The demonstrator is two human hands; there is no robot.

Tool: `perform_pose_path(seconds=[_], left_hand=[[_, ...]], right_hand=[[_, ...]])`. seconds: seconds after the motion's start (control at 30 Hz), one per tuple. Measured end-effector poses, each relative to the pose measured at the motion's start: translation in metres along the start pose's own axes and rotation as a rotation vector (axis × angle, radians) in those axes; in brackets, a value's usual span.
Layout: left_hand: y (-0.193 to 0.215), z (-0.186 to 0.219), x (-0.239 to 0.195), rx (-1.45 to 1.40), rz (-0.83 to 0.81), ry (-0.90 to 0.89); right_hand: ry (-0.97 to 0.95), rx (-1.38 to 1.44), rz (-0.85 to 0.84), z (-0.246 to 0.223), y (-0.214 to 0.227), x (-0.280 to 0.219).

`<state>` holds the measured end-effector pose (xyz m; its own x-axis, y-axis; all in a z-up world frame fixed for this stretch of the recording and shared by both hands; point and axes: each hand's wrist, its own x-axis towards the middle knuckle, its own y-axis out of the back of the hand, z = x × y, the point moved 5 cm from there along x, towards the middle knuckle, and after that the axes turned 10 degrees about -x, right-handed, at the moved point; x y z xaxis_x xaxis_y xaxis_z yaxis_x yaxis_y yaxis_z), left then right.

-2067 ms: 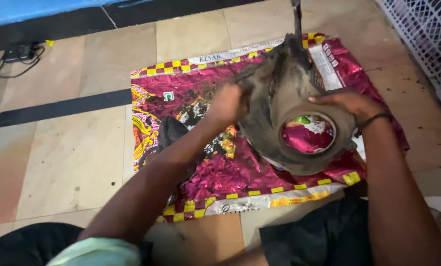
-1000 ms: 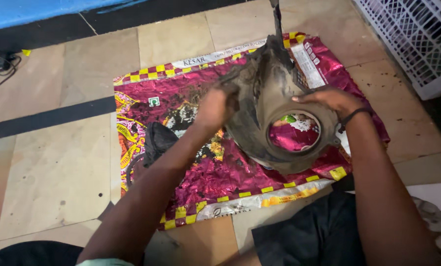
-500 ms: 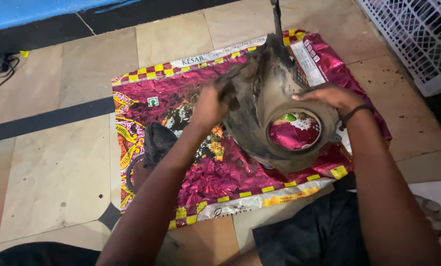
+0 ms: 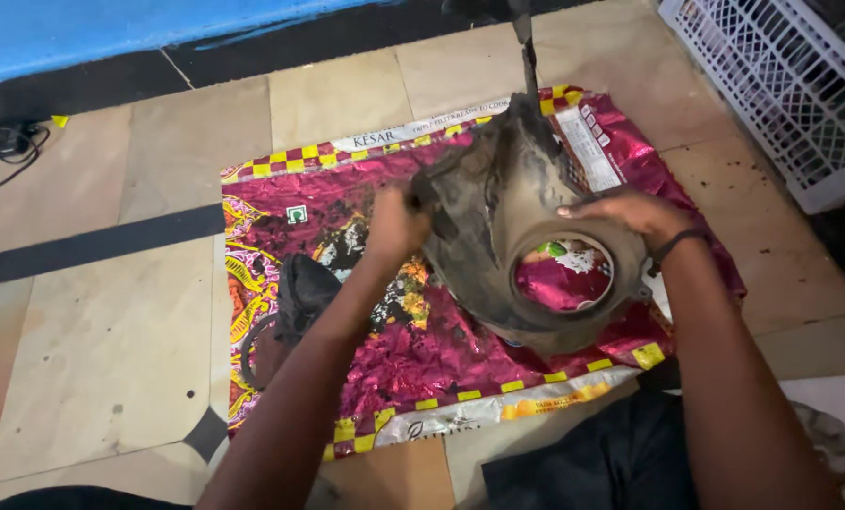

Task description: The person scrubs a large, dark metal component with a small brush, focusing on the interior and exterior surfaces. They rotate the object to access different areas and repeatedly dip the brush into a small container of liquid to continue the cleaning process.

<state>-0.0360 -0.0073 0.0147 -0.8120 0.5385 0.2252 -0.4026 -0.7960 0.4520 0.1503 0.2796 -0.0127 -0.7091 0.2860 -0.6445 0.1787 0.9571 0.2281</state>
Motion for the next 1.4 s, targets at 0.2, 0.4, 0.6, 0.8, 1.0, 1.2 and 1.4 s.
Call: perform_pose_path(seconds=[0.2,0.4,0.6,0.8,1.0,1.2,1.4], left_hand=[[-0.005,0.014,0.006,0.217,-0.138,-0.219],[-0.009,0.006,0.009,0.197,-0.179,-0.089],[-0.01,-0.008,0.023,0.276,-0.179,-0.066],[-0.017,-0.006,0.023,0.325,-0.134,-0.233],[-0.018,0.005,-0.015,0.182,0.001,-0.313],[-0.005,0.009,-0.017,0.172,0.062,-0.181],[-0.031,0.038,-0.059,0.199,-0.059,-0.371]], right_hand=[[0.0,0.028,0.008,-0.006,-0.004,-0.003],[0.027,-0.053,0.068,-0.012,-0.001,-0.012],[-0.005,0.027,0.041,-0.003,0.0,-0.003],[0.084,-0.011,0.038,-0.007,-0.001,-0.002],[-0.036,-0.015,-0.037,0.005,-0.002,0.011],[-0.035,-0.051,0.012,0.002,0.001,0.005],[-0.032,-0.005,-0.044,0.002,0.0,0.01]])
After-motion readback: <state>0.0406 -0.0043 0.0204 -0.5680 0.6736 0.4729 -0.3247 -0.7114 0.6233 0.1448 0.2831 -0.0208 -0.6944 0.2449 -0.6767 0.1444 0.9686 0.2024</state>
